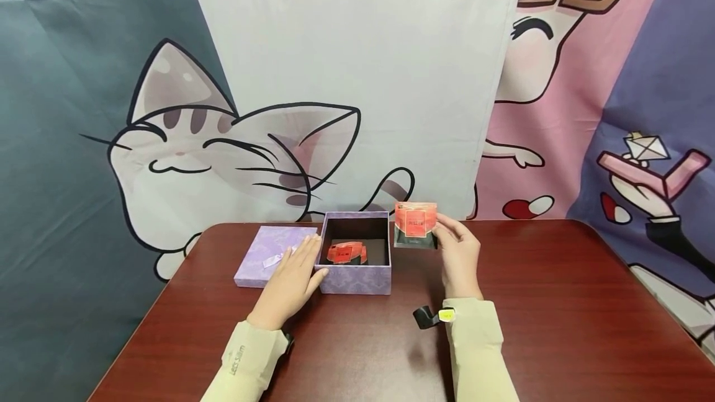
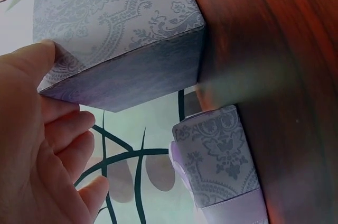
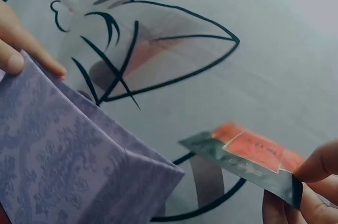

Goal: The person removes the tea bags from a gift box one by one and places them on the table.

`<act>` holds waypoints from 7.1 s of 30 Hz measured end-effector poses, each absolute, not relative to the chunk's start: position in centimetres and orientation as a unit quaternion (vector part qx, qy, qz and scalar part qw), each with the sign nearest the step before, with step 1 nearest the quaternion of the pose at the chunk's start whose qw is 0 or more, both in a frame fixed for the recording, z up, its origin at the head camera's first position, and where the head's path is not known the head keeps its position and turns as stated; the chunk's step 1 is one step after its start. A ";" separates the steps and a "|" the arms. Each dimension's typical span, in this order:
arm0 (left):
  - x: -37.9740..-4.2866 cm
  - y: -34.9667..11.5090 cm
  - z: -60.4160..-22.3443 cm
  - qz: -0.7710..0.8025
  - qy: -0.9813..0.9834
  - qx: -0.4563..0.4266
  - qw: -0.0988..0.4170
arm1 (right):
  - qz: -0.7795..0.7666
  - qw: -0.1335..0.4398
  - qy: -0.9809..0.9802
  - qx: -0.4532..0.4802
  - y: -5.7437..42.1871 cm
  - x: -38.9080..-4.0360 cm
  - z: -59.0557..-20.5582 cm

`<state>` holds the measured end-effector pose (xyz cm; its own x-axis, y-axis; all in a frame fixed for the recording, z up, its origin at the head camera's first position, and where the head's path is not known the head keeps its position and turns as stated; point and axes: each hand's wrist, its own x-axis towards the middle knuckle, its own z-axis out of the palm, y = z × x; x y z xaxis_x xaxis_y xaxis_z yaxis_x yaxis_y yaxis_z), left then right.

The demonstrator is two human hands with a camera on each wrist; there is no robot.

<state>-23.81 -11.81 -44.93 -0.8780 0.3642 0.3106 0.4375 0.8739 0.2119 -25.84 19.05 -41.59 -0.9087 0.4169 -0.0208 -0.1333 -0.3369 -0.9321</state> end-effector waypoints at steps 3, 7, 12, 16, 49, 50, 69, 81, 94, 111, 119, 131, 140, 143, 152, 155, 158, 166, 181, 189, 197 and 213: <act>-23.9 -11.8 -45.0 -0.138 -0.959 -0.208 0.132 | 0.807 0.176 -0.546 -0.144 19.5 -26.1 -41.9; -23.9 -11.8 -45.0 -0.136 -0.960 -0.207 0.134 | 0.796 0.161 -0.559 -0.168 19.9 -26.3 -42.7; -23.9 -11.8 -45.0 -0.136 -0.958 -0.212 0.139 | 0.781 0.138 -0.578 -0.190 20.6 -26.5 -44.1; -24.0 -11.8 -45.1 -0.134 -0.958 -0.212 0.140 | 0.767 0.113 -0.600 -0.195 21.2 -26.7 -45.2; -23.8 -11.5 -45.1 -0.142 -0.959 -0.211 0.123 | 0.604 0.071 -0.778 -0.153 21.2 -27.1 -47.9; -23.8 -11.4 -45.0 -0.142 -0.959 -0.211 0.123 | 0.600 0.077 -0.782 -0.151 21.1 -27.1 -47.8; -23.9 -11.5 -45.0 -0.136 -0.959 -0.210 0.132 | 0.644 0.142 -0.750 -0.054 17.4 -25.8 -42.9; -23.7 -11.6 -44.9 -0.134 -0.957 -0.214 0.142 | 0.671 0.143 -0.723 0.082 13.5 -24.7 -41.7; -23.9 -11.5 -45.0 -0.131 -0.956 -0.221 0.142 | 0.584 0.106 -0.798 0.105 10.9 -24.8 -41.7; -23.9 -11.6 -45.4 -0.132 -0.956 -0.224 0.138 | 0.383 -0.017 -0.923 0.045 8.5 -29.9 -41.3; -24.0 -11.6 -45.3 -0.135 -0.957 -0.218 0.135 | 0.336 -0.044 -0.940 0.030 7.9 -30.7 -41.8; -24.0 -11.6 -45.5 -0.133 -0.958 -0.216 0.135 | 0.366 -0.025 -0.930 0.031 7.7 -30.5 -42.1; -24.0 -11.6 -45.4 -0.135 -0.957 -0.216 0.138 | 0.425 0.001 -0.904 0.038 7.7 -30.7 -42.3; -24.1 -11.6 -45.5 -0.133 -0.957 -0.217 0.139 | 0.436 -0.001 -0.899 0.034 7.7 -30.6 -42.1; -24.0 -11.6 -45.4 -0.136 -0.958 -0.216 0.133 | 0.444 -0.028 -0.895 0.023 7.6 -30.4 -42.0; -24.0 -11.6 -45.3 -0.136 -0.958 -0.214 0.131 | 0.458 -0.031 -0.888 0.023 7.7 -30.4 -41.9; -24.0 -11.6 -45.3 -0.138 -0.958 -0.214 0.131 | 0.481 -0.035 -0.876 0.025 7.8 -30.4 -41.9; -24.1 -11.7 -45.2 -0.143 -0.956 -0.217 0.135 | 0.513 -0.026 -0.858 0.029 7.8 -30.5 -41.9; -23.8 -11.5 -45.4 -0.148 -0.957 -0.214 0.132 | 0.555 -0.020 -0.831 0.028 8.3 -30.1 -41.8; -23.9 -11.5 -45.4 -0.147 -0.956 -0.215 0.132 | 0.557 0.011 -0.830 0.032 9.7 -28.9 -40.3; -23.9 -11.5 -45.3 -0.149 -0.957 -0.211 0.129 | 0.634 0.029 -0.773 -0.011 11.5 -27.7 -40.0; -24.0 -11.6 -45.6 -0.144 -0.957 -0.213 0.133 | 0.694 0.048 -0.719 0.005 17.1 -26.6 -40.0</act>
